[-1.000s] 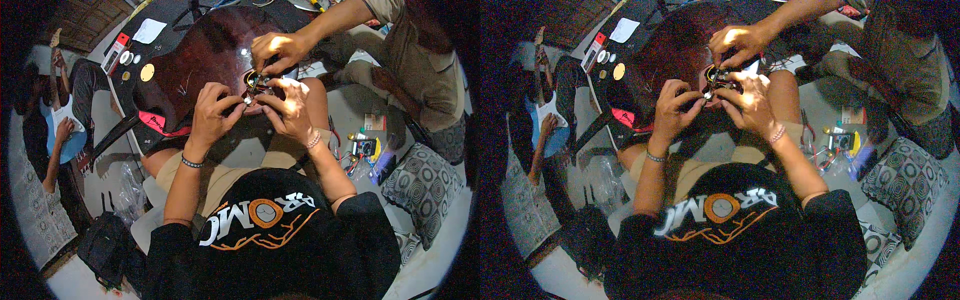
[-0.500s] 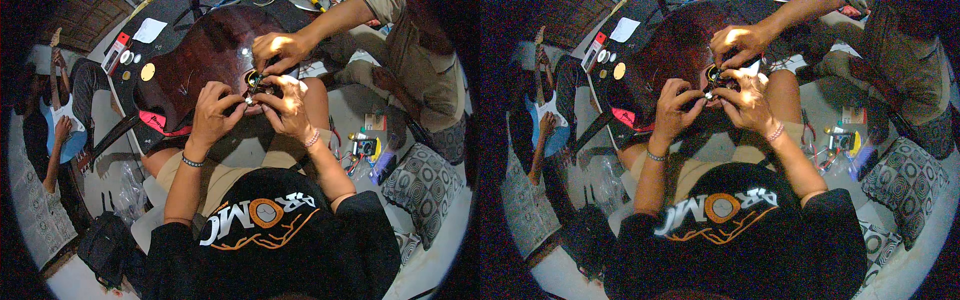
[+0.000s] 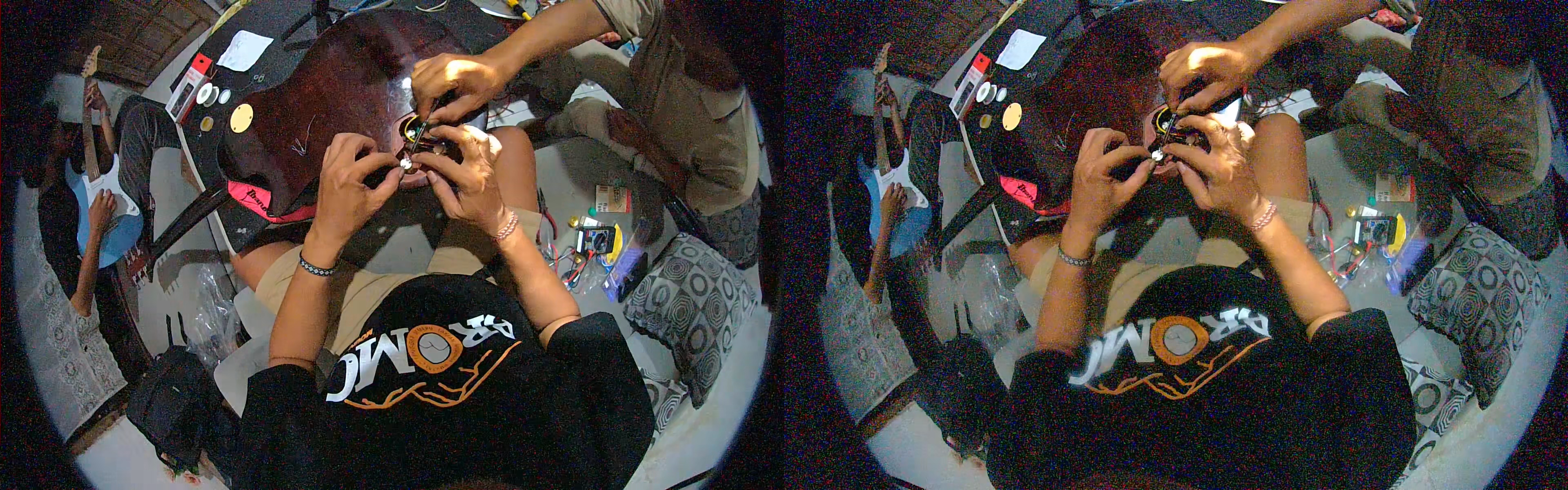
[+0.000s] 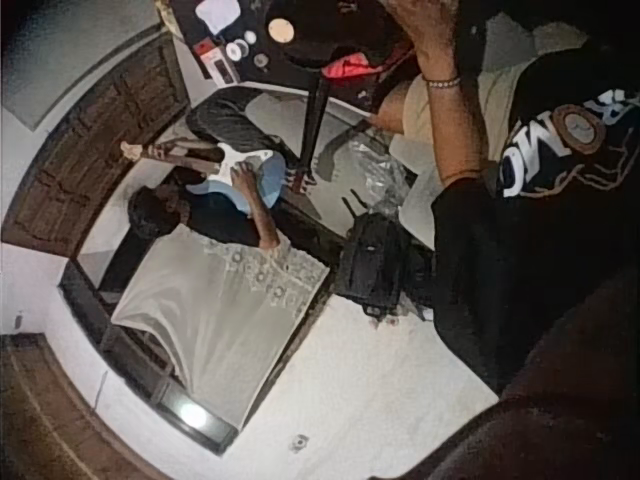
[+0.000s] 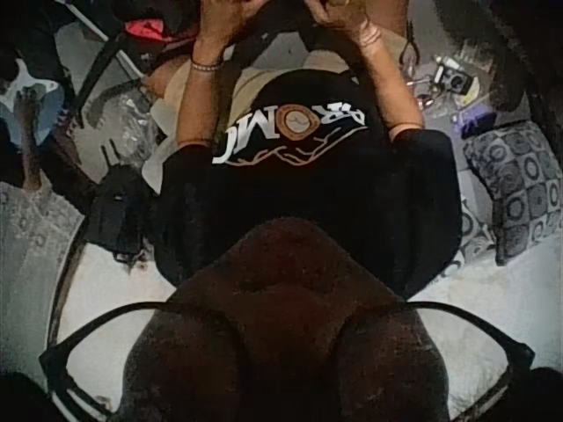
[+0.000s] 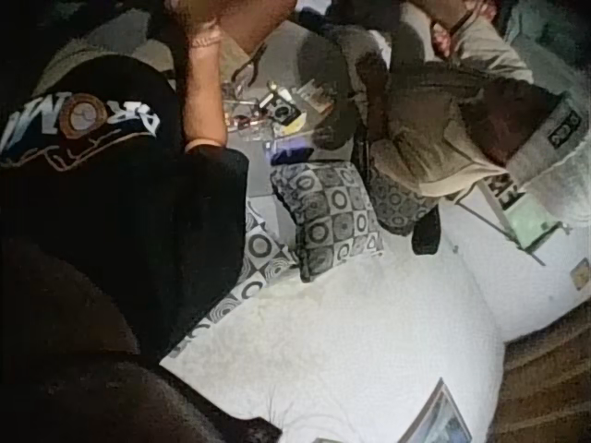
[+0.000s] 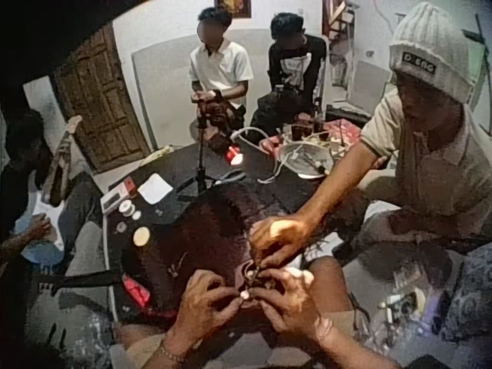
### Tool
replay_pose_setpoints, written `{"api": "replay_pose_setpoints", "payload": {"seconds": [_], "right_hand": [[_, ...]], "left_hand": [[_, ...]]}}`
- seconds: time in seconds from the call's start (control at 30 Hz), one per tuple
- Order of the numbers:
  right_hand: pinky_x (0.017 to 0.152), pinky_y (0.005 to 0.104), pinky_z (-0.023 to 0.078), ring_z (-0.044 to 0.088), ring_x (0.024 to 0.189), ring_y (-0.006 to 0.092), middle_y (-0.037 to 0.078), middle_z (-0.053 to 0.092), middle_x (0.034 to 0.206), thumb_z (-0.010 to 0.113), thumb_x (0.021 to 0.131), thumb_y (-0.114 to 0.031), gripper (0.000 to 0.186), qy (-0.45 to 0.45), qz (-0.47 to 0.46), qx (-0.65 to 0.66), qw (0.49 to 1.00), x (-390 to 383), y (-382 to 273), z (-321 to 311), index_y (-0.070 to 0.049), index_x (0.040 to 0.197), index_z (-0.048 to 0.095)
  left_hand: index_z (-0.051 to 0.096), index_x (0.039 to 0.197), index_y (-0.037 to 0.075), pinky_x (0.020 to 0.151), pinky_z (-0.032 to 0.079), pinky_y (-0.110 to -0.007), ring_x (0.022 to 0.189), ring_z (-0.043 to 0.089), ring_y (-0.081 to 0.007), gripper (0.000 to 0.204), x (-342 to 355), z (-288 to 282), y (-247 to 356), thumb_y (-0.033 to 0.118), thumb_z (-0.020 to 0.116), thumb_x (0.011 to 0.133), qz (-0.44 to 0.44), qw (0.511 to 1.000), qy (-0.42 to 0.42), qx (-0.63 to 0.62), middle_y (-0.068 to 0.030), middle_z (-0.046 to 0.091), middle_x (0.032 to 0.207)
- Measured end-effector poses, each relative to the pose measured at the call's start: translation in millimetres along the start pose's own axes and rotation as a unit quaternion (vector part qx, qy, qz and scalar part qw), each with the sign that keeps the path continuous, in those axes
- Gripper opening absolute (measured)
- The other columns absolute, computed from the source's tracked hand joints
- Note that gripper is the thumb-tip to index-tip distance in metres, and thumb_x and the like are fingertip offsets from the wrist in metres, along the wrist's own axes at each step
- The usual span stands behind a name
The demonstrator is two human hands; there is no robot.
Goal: Soldering electronics components inside the body of an electric guitar.
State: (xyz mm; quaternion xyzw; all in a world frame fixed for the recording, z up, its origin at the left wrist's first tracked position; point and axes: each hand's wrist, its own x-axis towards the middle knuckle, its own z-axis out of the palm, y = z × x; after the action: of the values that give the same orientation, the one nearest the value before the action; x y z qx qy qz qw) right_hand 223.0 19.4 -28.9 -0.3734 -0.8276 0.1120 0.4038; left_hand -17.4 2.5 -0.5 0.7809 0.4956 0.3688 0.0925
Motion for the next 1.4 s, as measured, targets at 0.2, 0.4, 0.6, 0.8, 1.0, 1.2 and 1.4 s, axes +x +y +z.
{"api": "replay_pose_setpoints", "payload": {"seconds": [0.2,0.4,0.6,0.8,1.0,1.2,1.4], "right_hand": [[0.11,0.0505,0.041,0.06,0.131,0.0372,0.014,0.064,0.143,0.078,0.085,-0.012,0.036,-0.01,-0.027,-0.004,1.0,-0.1,2.1,2.4,-0.017,0.12,0.082],[0.111,0.0515,0.038,0.058,0.132,0.0372,0.012,0.064,0.143,0.077,0.086,-0.013,0.036,-0.001,-0.026,0.002,1.0,-2.6,6.1,9.0,-0.019,0.121,0.082],[0.105,0.0469,0.044,0.063,0.12,0.0328,0.011,0.069,0.134,0.078,0.088,-0.013,0.03,0.049,0.004,0.017,0.999,9.6,-5.8,-13.4,-0.017,0.117,0.083],[0.102,0.0455,0.047,0.063,0.113,0.0307,0.011,0.071,0.122,0.077,0.085,-0.01,0.029,0.1,-0.003,-0.002,0.995,27.4,0.9,-34.0,-0.013,0.114,0.083],[0.099,0.0452,0.049,0.064,0.11,0.0334,0.014,0.071,0.122,0.078,0.085,-0.011,0.039,0.14,-0.019,-0.006,0.99,35.5,6.3,-44.1,-0.011,0.124,0.078],[0.104,0.0482,0.053,0.07,0.122,0.0432,0.029,0.071,0.135,0.079,0.098,-0.044,0.07,0.096,0.168,-0.085,0.977,174.6,109.3,-77.1,0.005,0.145,0.06],[0.086,0.0447,0.06,0.079,0.091,0.0355,0.021,0.081,0.103,0.077,0.097,-0.056,0.064,-0.152,0.172,-0.064,0.971,226.2,195.7,-67.8,0.004,0.121,0.077]], "left_hand": [[0.082,0.094,0.01,0.091,0.052,-0.043,0.105,0.063,-0.0311,0.018,-1.4,0.9,-0.4,0.016,0.088,0.078,0.001,1.0,0.006,0.0,-0.0093,0.065,0.101],[0.082,0.094,0.01,0.09,0.052,-0.044,0.103,0.063,-0.0313,0.018,-1.3,1.0,-0.6,0.016,0.088,0.079,0.003,1.0,0.009,-0.004,-0.0095,0.065,0.101],[0.081,0.095,0.009,0.091,0.054,-0.044,0.104,0.064,-0.0318,0.019,-0.6,2.2,-4.5,0.014,0.09,0.079,0.013,1.0,0.02,-0.006,-0.01,0.066,0.102],[0.081,0.094,0.009,0.089,0.052,-0.045,0.103,0.063,-0.0317,0.018,1.1,4.4,-5.7,0.015,0.089,0.079,0.02,0.999,0.022,-0.015,-0.0097,0.064,0.102],[0.081,0.093,0.009,0.09,0.052,-0.044,0.102,0.063,-0.0315,0.017,-0.5,0.2,-2.2,0.015,0.088,0.079,0.012,1.0,0.024,-0.01,-0.0099,0.064,0.101],[0.08,0.092,0.008,0.09,0.052,-0.045,0.103,0.063,-0.0324,0.017,-2.3,1.2,-0.1,0.014,0.089,0.079,0.024,0.999,0.019,-0.012,-0.0103,0.064,0.1],[0.08,0.091,0.008,0.088,0.052,-0.044,0.1,0.063,-0.0317,0.016,4.2,4.8,2.5,0.012,0.089,0.079,0.023,0.999,0.037,-0.02,-0.01,0.064,0.1]]}}
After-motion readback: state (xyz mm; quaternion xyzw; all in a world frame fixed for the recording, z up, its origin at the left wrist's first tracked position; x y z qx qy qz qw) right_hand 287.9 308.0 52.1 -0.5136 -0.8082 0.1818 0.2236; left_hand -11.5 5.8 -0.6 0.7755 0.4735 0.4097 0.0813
